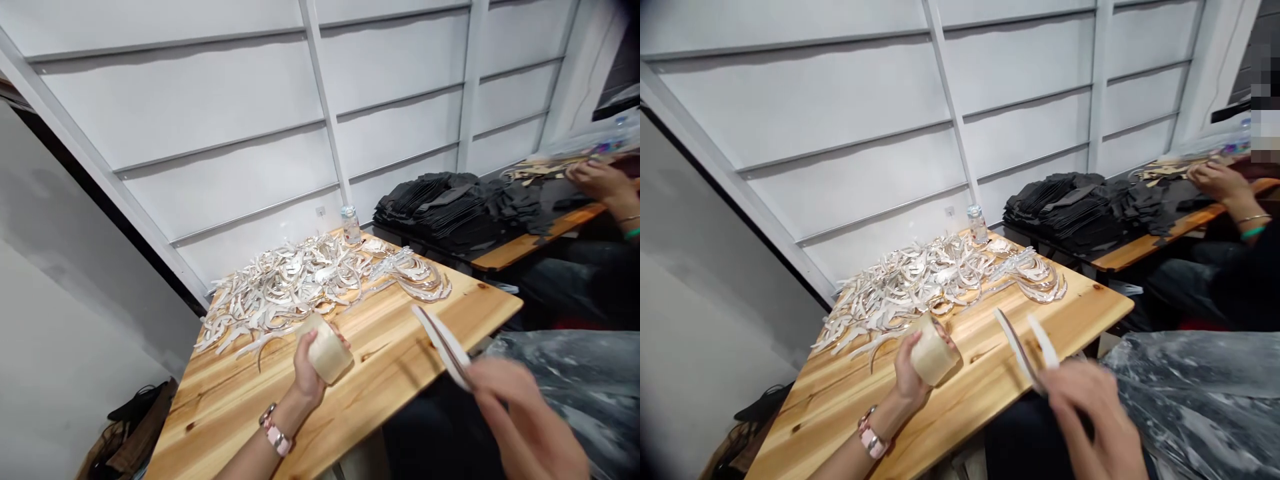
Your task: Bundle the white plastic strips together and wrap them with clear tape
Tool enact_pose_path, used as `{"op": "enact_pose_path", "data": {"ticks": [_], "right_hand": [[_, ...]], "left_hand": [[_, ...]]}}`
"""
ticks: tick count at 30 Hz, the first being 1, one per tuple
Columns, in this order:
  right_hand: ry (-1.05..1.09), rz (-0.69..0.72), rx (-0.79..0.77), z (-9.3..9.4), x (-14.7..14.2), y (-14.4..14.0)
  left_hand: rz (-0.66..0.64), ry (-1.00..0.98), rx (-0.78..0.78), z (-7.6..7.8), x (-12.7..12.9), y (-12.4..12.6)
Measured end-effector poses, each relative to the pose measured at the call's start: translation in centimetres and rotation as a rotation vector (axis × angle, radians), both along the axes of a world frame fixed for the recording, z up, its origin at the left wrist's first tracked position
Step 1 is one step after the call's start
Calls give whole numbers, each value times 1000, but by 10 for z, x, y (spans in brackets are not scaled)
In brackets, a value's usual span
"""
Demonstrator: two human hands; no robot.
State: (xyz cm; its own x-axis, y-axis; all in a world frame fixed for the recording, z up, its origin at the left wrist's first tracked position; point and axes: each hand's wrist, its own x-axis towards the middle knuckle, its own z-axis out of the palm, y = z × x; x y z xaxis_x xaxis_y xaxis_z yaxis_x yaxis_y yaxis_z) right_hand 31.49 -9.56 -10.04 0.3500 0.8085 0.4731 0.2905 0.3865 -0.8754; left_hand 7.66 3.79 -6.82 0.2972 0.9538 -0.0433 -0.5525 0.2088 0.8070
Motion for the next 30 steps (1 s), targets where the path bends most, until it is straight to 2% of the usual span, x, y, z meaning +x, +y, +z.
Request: {"op": "enact_pose_path", "data": {"ticks": [2, 3, 5, 6, 9, 11, 15, 17, 19, 21, 24, 27, 30], "right_hand": [[-470, -115, 57, 7, 39, 41], [-664, -85, 15, 7, 55, 61], [-933, -61, -57, -2, 79, 94], [-991, -115, -56, -9, 87, 105], [-960, -234, -17, -30, 94, 115], [-903, -230, -32, -35, 91, 107], [-901, -130, -54, -30, 85, 89], [-932, -145, -61, -27, 90, 89], [-949, -203, -101, -27, 98, 97], [-903, -205, -150, -27, 105, 111], [-781, -193, -125, -21, 103, 124], [-696, -228, -93, -18, 85, 106], [-487, -179, -240, -39, 70, 62]], "left_hand": [[-83, 90, -14, -7, 0, -6], [-103, 119, -15, -9, 0, -8], [-116, 135, -3, -12, 0, -10], [-109, 126, 6, -12, -1, -10], [-89, 86, 26, -12, -2, -7], [-94, 79, 18, -12, -2, -5], [-108, 86, -16, -14, -2, -6], [-107, 74, -17, -16, -2, -6], [-116, 67, -4, -16, -3, -5], [-133, 70, 13, -16, -3, -4], [-134, 78, 13, -15, -3, -4], [-136, 80, 12, -16, -3, -3], [-127, 75, 30, -17, -4, -3]]}}
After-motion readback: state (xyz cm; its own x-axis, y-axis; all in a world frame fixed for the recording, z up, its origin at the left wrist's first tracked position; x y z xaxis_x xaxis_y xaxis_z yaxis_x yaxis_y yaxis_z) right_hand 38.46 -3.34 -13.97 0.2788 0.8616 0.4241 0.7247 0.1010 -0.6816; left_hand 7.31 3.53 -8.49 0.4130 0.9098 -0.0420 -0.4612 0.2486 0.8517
